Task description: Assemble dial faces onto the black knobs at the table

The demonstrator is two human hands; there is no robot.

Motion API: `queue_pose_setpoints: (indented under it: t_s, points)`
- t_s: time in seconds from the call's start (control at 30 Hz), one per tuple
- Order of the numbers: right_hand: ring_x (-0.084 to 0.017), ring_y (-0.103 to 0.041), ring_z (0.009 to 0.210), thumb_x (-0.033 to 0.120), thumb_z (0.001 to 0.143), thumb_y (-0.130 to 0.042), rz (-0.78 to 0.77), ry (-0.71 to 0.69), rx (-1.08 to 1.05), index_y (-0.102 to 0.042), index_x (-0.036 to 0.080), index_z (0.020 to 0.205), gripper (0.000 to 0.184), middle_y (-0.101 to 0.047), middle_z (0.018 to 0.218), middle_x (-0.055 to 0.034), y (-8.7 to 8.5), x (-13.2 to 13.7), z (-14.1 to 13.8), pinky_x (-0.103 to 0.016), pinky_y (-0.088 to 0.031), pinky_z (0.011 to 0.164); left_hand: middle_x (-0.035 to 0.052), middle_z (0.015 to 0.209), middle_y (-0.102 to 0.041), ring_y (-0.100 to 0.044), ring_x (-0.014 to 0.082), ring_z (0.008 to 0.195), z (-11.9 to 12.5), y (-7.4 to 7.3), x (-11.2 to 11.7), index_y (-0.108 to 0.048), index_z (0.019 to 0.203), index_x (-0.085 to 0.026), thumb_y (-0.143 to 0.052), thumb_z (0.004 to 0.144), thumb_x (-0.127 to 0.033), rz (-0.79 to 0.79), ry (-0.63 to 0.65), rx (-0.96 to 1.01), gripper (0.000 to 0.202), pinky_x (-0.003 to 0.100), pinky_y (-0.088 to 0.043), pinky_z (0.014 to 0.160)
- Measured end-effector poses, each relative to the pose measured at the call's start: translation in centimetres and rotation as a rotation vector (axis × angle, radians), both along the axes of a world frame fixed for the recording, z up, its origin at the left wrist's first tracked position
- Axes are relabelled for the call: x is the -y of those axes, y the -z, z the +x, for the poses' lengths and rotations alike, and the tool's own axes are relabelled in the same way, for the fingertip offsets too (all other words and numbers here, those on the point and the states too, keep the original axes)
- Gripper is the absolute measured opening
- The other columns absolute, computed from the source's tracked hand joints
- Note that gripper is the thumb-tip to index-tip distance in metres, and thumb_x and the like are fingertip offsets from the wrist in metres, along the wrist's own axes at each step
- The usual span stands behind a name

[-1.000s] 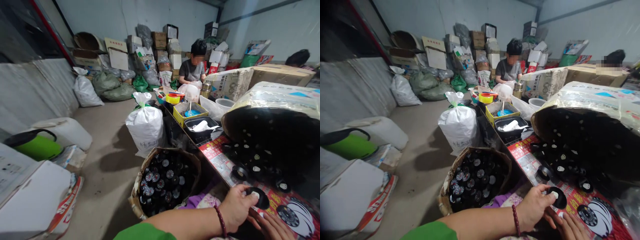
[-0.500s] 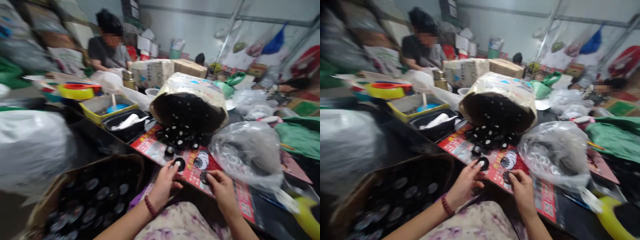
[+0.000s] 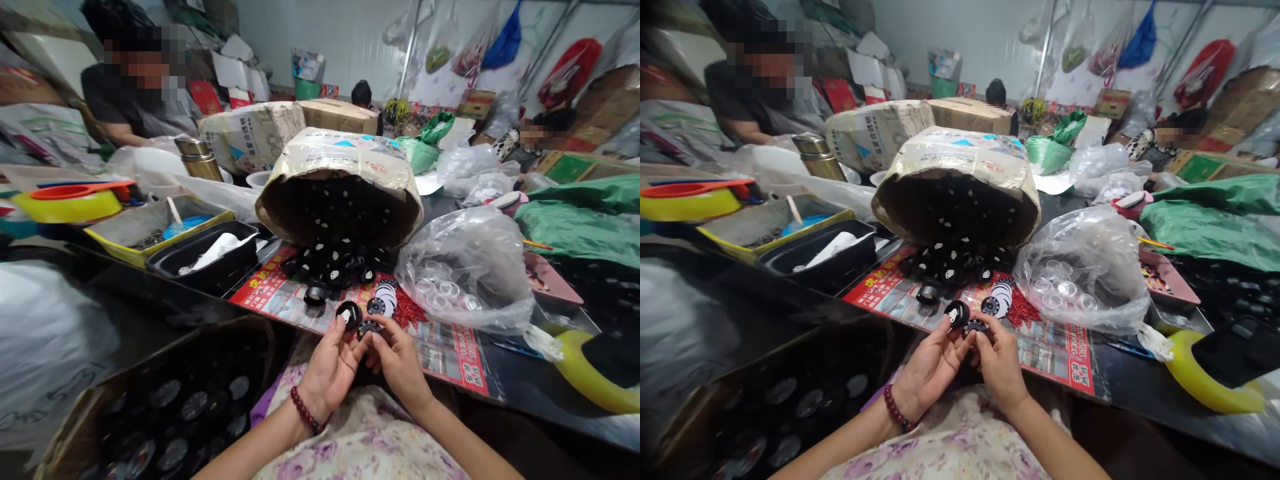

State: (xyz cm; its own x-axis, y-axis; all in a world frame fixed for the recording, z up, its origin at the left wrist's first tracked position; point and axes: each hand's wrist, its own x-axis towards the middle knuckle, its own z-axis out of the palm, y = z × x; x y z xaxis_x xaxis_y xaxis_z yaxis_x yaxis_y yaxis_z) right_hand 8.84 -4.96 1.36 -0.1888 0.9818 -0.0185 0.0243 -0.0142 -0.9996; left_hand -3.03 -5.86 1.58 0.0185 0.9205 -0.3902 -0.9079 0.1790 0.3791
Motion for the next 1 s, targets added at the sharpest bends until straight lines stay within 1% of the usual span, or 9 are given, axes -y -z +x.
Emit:
queue_pose_setpoints:
  t_s: [0.07, 0.17, 0.23, 0.3, 0.43, 0.67, 0.77, 0.87, 1.0]
  points:
    - [-0.009, -0.054, 0.043, 0.031, 0.080, -0.058, -0.018, 0.034, -0.035, -0.058, 0.019, 0.109, 0.031, -0.056, 0.058, 0.0046, 0.2, 0.0, 0.4, -0.017, -0.042, 0.036, 0.0118, 0.091, -0.071, -0.069, 0.0134, 0.074, -0.7, -0.4, -0.5, -0.059, 0.099, -0.008, -0.042, 0.093, -0.020, -0.024, -0.009, -0.001, 0.021, 0.021, -0.059, 0.066]
    - [-0.013, -0.058, 0.041, 0.038, 0.075, -0.064, -0.156, 0.104, -0.188, -0.051, 0.018, 0.105, 0.039, -0.059, 0.056, 0.0046, 0.3, -0.3, 0.9, -0.018, -0.041, 0.034, 0.0121, 0.087, -0.071, -0.070, 0.0115, 0.071, -1.9, -1.1, -0.8, -0.059, 0.095, -0.007, -0.038, 0.095, -0.019, -0.021, -0.052, -0.077, 0.025, 0.017, -0.058, 0.063]
    - [-0.016, -0.061, 0.043, 0.042, 0.072, -0.066, -0.235, 0.103, -0.295, -0.045, 0.019, 0.103, 0.043, -0.062, 0.056, 0.0030, 0.2, -0.4, 1.2, -0.019, -0.043, 0.035, 0.0096, 0.083, -0.071, -0.070, 0.0118, 0.068, -2.2, -1.1, -0.6, -0.058, 0.092, -0.010, -0.044, 0.092, -0.017, 0.001, -0.066, -0.207, 0.016, 0.017, -0.058, 0.058]
    - [-0.017, -0.063, 0.045, 0.044, 0.072, -0.066, -0.265, 0.070, -0.343, -0.043, 0.020, 0.100, 0.043, -0.064, 0.057, 0.0016, 0.0, -0.5, 1.2, -0.020, -0.044, 0.036, 0.0082, 0.081, -0.071, -0.070, 0.0138, 0.066, -2.0, -0.7, -0.1, -0.057, 0.092, -0.013, -0.054, 0.087, -0.017, 0.036, -0.002, -0.330, 0.007, 0.019, -0.058, 0.055]
    - [-0.016, -0.062, 0.045, 0.041, 0.073, -0.066, -0.238, 0.041, -0.303, -0.046, 0.019, 0.094, 0.036, -0.064, 0.059, 0.0017, -0.1, -0.2, 0.8, -0.018, -0.042, 0.035, 0.0086, 0.090, -0.070, -0.069, 0.0164, 0.070, -1.1, 0.2, 0.8, -0.057, 0.100, -0.015, -0.061, 0.083, -0.025, 0.094, 0.137, -0.382, 0.020, 0.023, -0.058, 0.053]
    - [-0.009, -0.054, 0.049, 0.032, 0.073, -0.067, -0.095, -0.005, -0.162, -0.058, 0.017, 0.075, 0.018, -0.059, 0.061, 0.0028, 0.6, 0.5, 0.8, -0.018, -0.040, 0.043, 0.0108, 0.097, -0.069, -0.069, 0.0162, 0.079, -0.1, -1.0, -0.1, -0.059, 0.095, -0.012, -0.051, 0.089, -0.020, 0.066, 0.046, -0.198, 0.013, 0.026, -0.059, 0.068]
    - [-0.009, -0.052, 0.046, 0.032, 0.073, -0.067, -0.108, 0.025, -0.172, -0.058, 0.017, 0.075, 0.018, -0.056, 0.055, 0.0041, 0.6, 0.5, 1.3, -0.018, -0.039, 0.042, 0.0125, 0.092, -0.070, -0.070, 0.0151, 0.074, -0.9, -1.1, -0.4, -0.057, 0.092, -0.011, -0.048, 0.090, -0.019, 0.040, 0.011, -0.235, 0.012, 0.023, -0.059, 0.065]
    - [-0.009, -0.052, 0.043, 0.033, 0.071, -0.068, -0.157, 0.076, -0.246, -0.055, 0.017, 0.077, 0.021, -0.057, 0.055, 0.0044, 0.6, 0.3, 1.8, -0.019, -0.039, 0.040, 0.0081, 0.080, -0.071, -0.070, 0.0138, 0.069, -1.8, -0.7, -0.3, -0.055, 0.087, -0.013, -0.054, 0.086, -0.017, 0.018, -0.024, -0.370, 0.004, 0.020, -0.057, 0.061]
    - [-0.012, -0.056, 0.046, 0.032, 0.069, -0.069, -0.198, 0.076, -0.269, -0.059, 0.017, 0.092, 0.029, -0.058, 0.058, 0.0041, 0.7, 0.1, 2.1, -0.021, -0.044, 0.043, 0.0040, 0.071, -0.068, -0.067, 0.0145, 0.057, -1.5, 0.0, 0.6, -0.054, 0.098, -0.015, -0.067, 0.077, -0.028, 0.097, 0.196, -0.576, 0.028, 0.020, -0.054, 0.049]
